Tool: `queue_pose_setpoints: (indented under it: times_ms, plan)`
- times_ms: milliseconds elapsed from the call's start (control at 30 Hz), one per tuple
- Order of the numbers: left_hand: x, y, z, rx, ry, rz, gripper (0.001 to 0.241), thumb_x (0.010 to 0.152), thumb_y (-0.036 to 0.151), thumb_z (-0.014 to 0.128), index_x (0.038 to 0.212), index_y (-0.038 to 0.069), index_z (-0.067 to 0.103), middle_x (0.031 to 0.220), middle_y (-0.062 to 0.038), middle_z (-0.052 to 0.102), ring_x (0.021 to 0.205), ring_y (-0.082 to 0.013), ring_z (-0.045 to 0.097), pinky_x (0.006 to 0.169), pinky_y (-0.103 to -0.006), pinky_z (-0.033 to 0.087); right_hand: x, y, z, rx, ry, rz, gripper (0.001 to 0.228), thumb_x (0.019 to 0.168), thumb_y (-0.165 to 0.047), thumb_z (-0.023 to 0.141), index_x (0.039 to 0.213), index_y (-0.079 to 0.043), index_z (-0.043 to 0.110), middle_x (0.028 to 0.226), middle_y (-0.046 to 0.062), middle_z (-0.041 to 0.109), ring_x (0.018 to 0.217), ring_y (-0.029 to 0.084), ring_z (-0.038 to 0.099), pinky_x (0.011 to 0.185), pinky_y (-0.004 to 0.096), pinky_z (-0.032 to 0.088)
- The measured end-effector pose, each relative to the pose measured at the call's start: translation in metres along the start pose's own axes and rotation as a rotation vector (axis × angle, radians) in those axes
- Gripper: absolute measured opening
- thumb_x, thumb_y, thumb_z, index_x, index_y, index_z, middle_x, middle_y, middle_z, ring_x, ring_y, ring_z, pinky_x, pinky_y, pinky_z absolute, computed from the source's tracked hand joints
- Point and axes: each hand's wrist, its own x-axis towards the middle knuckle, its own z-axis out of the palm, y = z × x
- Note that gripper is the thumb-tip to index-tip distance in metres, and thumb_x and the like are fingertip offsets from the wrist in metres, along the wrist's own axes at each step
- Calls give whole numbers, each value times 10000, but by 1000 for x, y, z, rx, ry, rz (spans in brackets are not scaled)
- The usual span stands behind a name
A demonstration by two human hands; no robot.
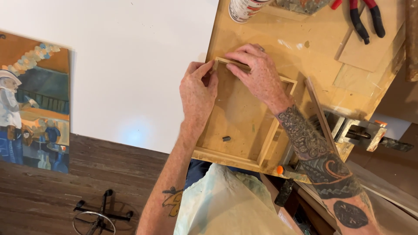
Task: Assembling a small wooden frame using glue, a hammer, and a corner clamp on a workbench.
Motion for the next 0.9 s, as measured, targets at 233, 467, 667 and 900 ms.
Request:
queue_pose_setpoints:
  times_ms: [233, 467, 667, 900]
  plan:
    - [2, -10, 9, -27, -16, -6, 298, 923, 18, 647, 1193, 93, 748, 1008, -87, 669, 941, -289, 742, 817, -363, 653, -3, 8, 13, -13, 62, -54, 73, 1030, -119, 735, 1077, -84, 780, 957, 93, 676, 973, 291, 653, 853, 404, 553]
    - [4, -20, 15, -29, -12, 4, 283, 940, 73, 647, 1192, 149, 750, 997, -31, 653, 922, -247, 748, 806, -339, 651, -2, 7, 18, -65, 120, -92, 50, 1010, -110, 751, 1044, -106, 787, 919, 65, 678, 937, 261, 656, 832, 379, 556]
    - [5, -12, 5, 44, -32, 126, 290, 913, 46, 645, 1185, 76, 741, 1038, -129, 658, 907, -348, 737, 731, -378, 658, -4, 4, 13, -61, 86, -94, 103, 1013, -97, 726, 1107, -79, 764, 983, 111, 679, 1001, 326, 647, 869, 434, 545]
    - [-42, 6, -59, -30, -121, 102, 359, 955, 16, 646, 1313, 29, 662, 1126, -74, 675, 857, -168, 671, 711, -281, 602, -47, -34, -61, -181, -26, 131, 318, 1051, -184, 599, 1325, -29, 646, 1322, 161, 628, 1241, 301, 553, 1087, 491, 404]
